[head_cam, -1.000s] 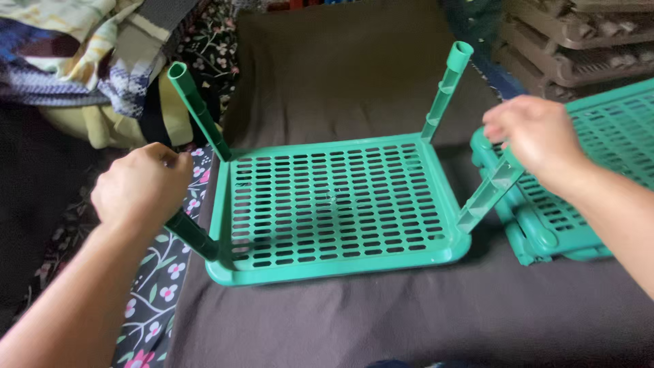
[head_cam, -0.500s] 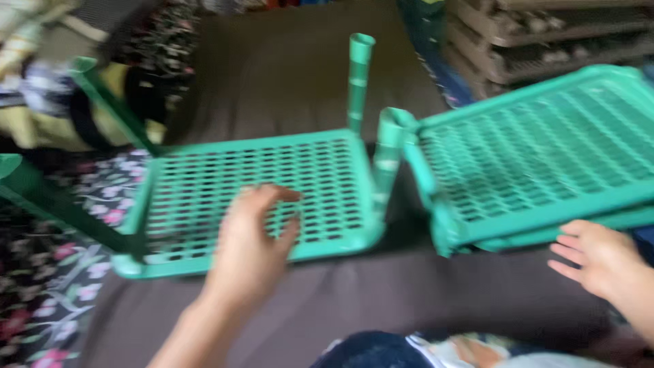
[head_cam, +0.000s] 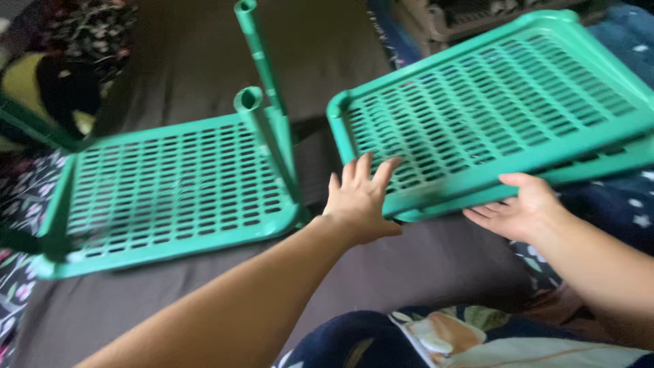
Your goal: The person assembles a green plastic two-tier storage rack by inserting legs into the base and top trays. They connect the legs to the base, place the top tray, and secure the remaining legs to complete the structure.
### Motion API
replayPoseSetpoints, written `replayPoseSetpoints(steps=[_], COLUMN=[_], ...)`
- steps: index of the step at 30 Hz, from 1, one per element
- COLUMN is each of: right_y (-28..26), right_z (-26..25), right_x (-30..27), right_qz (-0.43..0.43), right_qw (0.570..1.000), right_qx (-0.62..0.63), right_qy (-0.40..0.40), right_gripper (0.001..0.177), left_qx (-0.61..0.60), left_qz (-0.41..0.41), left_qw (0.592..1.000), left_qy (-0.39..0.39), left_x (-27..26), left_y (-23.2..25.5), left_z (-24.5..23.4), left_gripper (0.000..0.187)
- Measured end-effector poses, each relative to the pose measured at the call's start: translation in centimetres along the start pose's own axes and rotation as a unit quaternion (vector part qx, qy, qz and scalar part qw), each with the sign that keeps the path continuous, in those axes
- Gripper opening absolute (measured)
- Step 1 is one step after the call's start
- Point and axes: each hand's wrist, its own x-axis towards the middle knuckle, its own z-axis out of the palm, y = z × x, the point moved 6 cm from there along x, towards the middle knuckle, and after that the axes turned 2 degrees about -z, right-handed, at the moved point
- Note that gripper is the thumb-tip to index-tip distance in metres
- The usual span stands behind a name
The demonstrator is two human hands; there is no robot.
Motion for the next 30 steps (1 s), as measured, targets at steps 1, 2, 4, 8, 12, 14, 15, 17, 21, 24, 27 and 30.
replayPoseSetpoints(steps=[1, 2, 4, 8, 12, 14, 15, 17, 21, 24, 27, 30], right_y=[-0.4, -0.8, -1.8, -4.2, -6.7, -7.6, -8.1, -9.0, -8.8, -5.0, -2.1, -1.4], right_z=[0.2, 0.6, 1.2, 2.9, 6.1, 7.7, 8.2, 8.6, 5.3, -0.1, -3.9, -4.5], right_x=[-0.1, -0.3, -0.8, -1.5, -3.1, -3.9, -3.8, -3.1, 1.3, 4.5, 6.8, 8.3], right_qz=[-0.004, -0.008, -0.021, -0.045, -0.065, -0.086, -0.093, -0.109, -0.113, -0.026, 0.019, 0.019], right_qw=[1.000, 1.000, 0.998, 0.995, 0.977, 0.961, 0.959, 0.955, 0.976, 0.997, 0.989, 0.991], right_qx=[-0.003, -0.006, -0.021, -0.002, -0.006, -0.041, -0.063, -0.108, -0.163, -0.070, -0.033, 0.016], right_qy=[-0.013, -0.025, -0.064, -0.085, -0.203, -0.260, -0.259, -0.254, -0.089, 0.024, 0.145, 0.131], right_gripper=[0.060, 0.057, 0.054, 0.048, 0.052, 0.052, 0.054, 0.056, 0.053, 0.037, 0.033, 0.033], left_qx=[0.029, 0.059, 0.079, 0.123, 0.132, 0.111, 0.111, 0.111, 0.079, 0.071, 0.079, 0.087], left_qz=[0.020, 0.040, 0.015, 0.008, 0.036, 0.029, 0.024, 0.014, 0.015, 0.011, 0.009, 0.003], left_qw=[0.999, 0.997, 0.994, 0.988, 0.991, 0.993, 0.993, 0.994, 0.996, 0.997, 0.996, 0.996], left_qy=[-0.006, -0.013, -0.074, -0.093, 0.007, -0.011, -0.014, -0.021, -0.034, -0.041, -0.031, -0.011], left_x=[1.2, 2.3, 4.3, 7.0, 9.3, 11.1, 11.9, 13.3, 14.4, 15.1, 15.8, 16.2], left_y=[1.3, 2.6, 4.1, 5.9, 5.5, 4.5, 3.9, 3.0, 1.1, 0.4, 0.1, 0.1], left_z=[-0.3, -0.5, -0.2, -0.1, -2.7, -4.0, -4.7, -5.8, -6.9, -7.1, -7.4, -7.5], left_gripper=[0.121, 0.123, 0.124, 0.124, 0.111, 0.109, 0.106, 0.100, 0.106, 0.103, 0.098, 0.093])
